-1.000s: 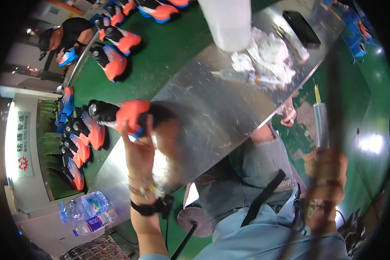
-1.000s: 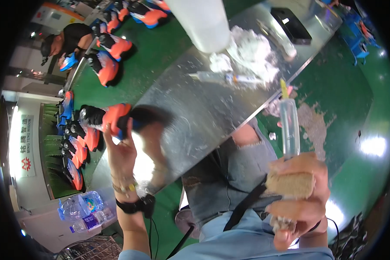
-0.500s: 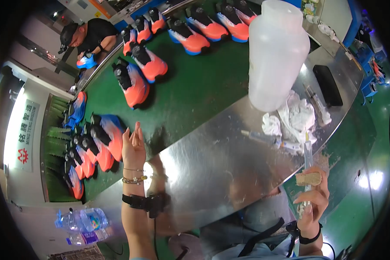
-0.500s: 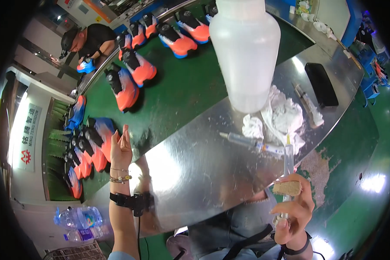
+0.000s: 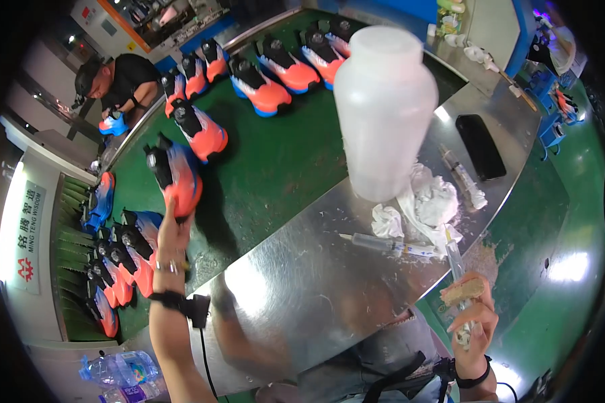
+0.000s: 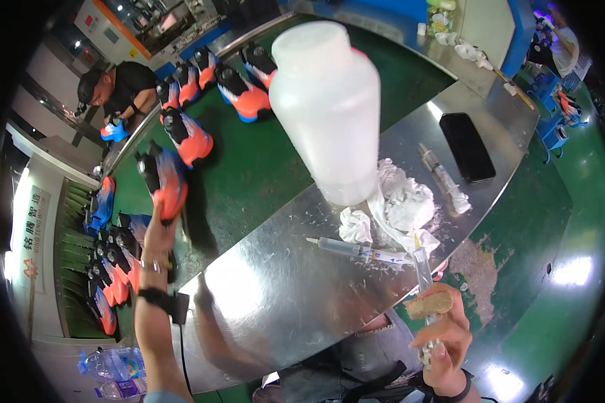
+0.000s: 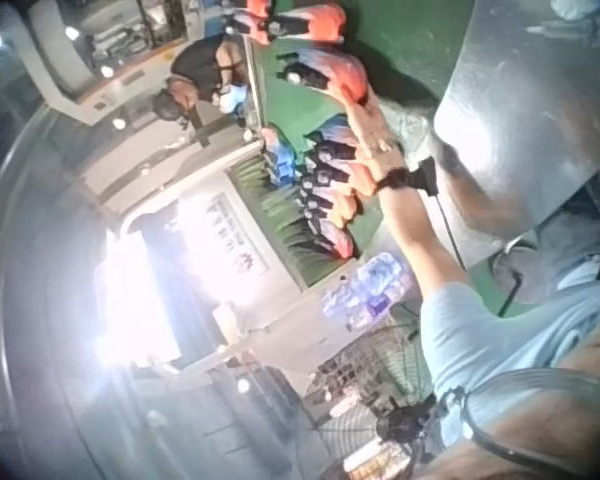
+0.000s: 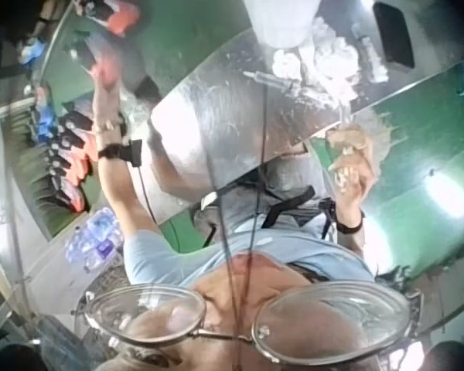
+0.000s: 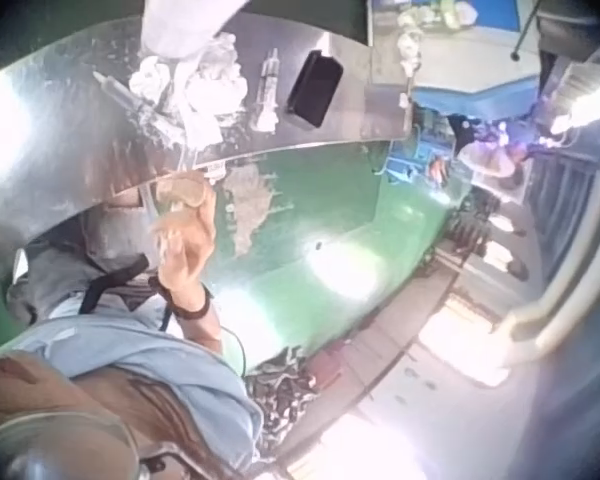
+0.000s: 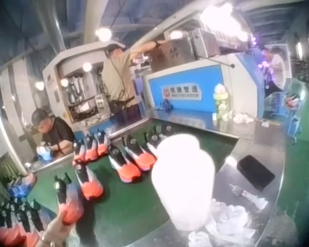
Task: Applying glue to the edges of sneaker soles using a syringe and sponge.
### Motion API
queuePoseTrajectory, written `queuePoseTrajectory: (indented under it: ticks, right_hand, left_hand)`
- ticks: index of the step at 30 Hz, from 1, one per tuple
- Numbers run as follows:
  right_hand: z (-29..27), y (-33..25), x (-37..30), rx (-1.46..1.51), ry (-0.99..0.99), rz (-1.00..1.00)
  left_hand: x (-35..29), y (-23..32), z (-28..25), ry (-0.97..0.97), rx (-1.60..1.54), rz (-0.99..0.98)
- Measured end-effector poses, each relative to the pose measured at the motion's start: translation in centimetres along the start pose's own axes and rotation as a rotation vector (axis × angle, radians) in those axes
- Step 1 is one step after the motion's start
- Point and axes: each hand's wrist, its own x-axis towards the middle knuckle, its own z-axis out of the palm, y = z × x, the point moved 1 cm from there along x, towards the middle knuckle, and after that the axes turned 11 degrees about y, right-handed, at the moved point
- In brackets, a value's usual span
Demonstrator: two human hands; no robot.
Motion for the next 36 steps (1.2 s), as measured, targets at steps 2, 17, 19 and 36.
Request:
queuePoseTrajectory:
  ticks: [2,17,19,36]
  right_hand:
    - [-0.9,-0.4,0.1,0.024,0.018,-0.048]
    - [0.2,2.0,-0.3,0.207,-0.118,-0.082]
    - [0.3,1.8,-0.8,0.251,-0.097,-0.061]
    - [4.1,-11.4,-4.0,1.004,-0.503,0.23]
  left_hand:
    - [-4.5,0.8,0.9,-0.126,0.013,0.054]
    - [-18.6,-2.0,2.5,-0.346,-0.088,0.486]
    - [-20.3,-1.1,0.4,-0.315,-0.066,0.565]
    - [-32.6,5.3,2.5,-0.593,0.392,1.069]
